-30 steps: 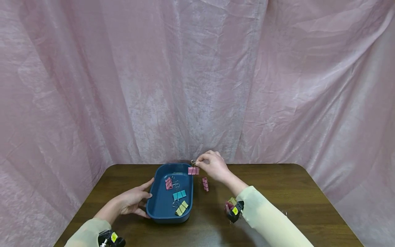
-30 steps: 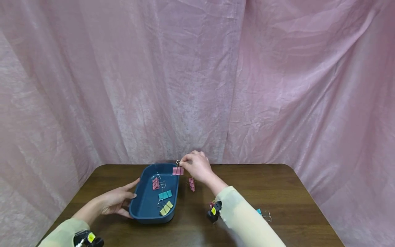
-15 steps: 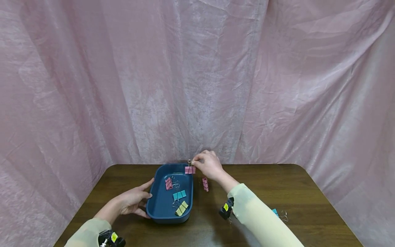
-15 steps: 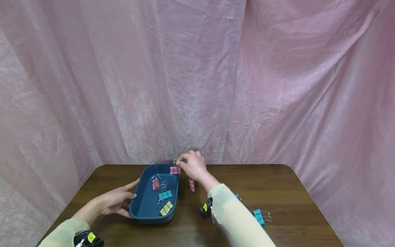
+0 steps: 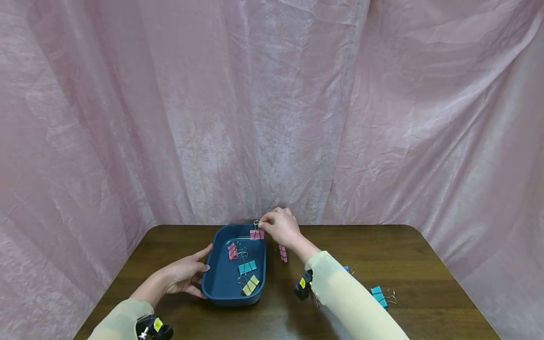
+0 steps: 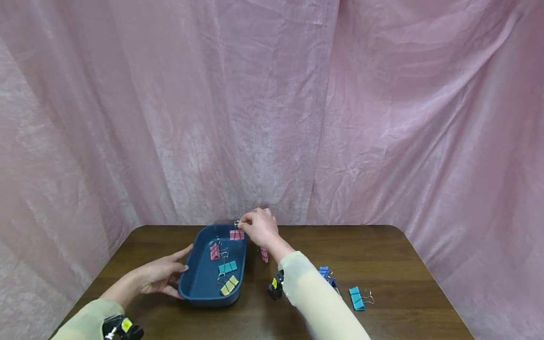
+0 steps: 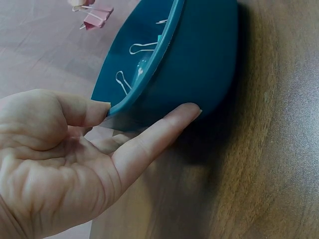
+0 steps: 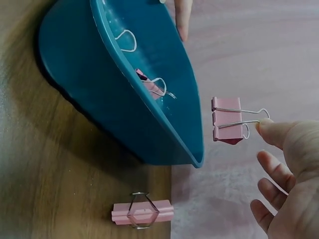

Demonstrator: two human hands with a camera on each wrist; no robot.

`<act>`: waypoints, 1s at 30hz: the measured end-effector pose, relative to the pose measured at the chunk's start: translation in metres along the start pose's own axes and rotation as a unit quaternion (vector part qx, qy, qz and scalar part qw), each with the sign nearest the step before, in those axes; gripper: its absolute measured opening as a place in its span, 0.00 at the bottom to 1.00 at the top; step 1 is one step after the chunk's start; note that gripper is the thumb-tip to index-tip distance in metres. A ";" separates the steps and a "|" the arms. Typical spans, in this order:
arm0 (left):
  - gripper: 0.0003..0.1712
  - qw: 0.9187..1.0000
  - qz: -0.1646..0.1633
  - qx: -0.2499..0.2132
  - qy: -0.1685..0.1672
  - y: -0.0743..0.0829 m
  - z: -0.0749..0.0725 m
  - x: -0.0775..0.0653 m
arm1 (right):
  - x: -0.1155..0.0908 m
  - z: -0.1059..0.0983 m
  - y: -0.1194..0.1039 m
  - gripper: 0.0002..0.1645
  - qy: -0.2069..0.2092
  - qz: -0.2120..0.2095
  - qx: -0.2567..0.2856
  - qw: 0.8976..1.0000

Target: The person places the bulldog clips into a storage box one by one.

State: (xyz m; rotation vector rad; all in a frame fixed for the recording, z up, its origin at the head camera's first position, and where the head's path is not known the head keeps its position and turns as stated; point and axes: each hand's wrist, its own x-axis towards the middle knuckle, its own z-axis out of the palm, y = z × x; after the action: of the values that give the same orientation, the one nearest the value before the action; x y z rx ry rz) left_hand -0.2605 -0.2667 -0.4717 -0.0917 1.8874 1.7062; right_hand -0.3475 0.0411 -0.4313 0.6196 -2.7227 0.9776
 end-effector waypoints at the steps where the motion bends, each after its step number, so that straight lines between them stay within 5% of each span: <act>1: 0.42 1.000 0.000 0.000 0.000 0.000 0.000 0.000 | 0.000 0.001 0.000 0.07 0.000 0.000 -0.001 1.000; 7: 0.43 1.000 0.001 0.004 0.000 0.001 0.001 -0.001 | -0.001 0.008 -0.001 0.08 -0.015 0.004 -0.011 1.000; 13: 0.43 1.000 0.002 -0.001 -0.002 0.002 0.001 -0.001 | -0.005 0.005 0.000 0.19 -0.032 0.014 -0.005 0.999; 30: 0.42 1.000 0.001 0.000 0.003 0.000 0.001 -0.001 | -0.009 -0.025 0.006 0.21 0.002 -0.003 0.011 1.000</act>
State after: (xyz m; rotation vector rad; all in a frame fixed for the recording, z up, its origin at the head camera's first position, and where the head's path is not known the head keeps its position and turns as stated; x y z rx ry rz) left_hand -0.2590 -0.2667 -0.4713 -0.0948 1.8927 1.7097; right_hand -0.3416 0.0645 -0.4179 0.6276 -2.7085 1.0084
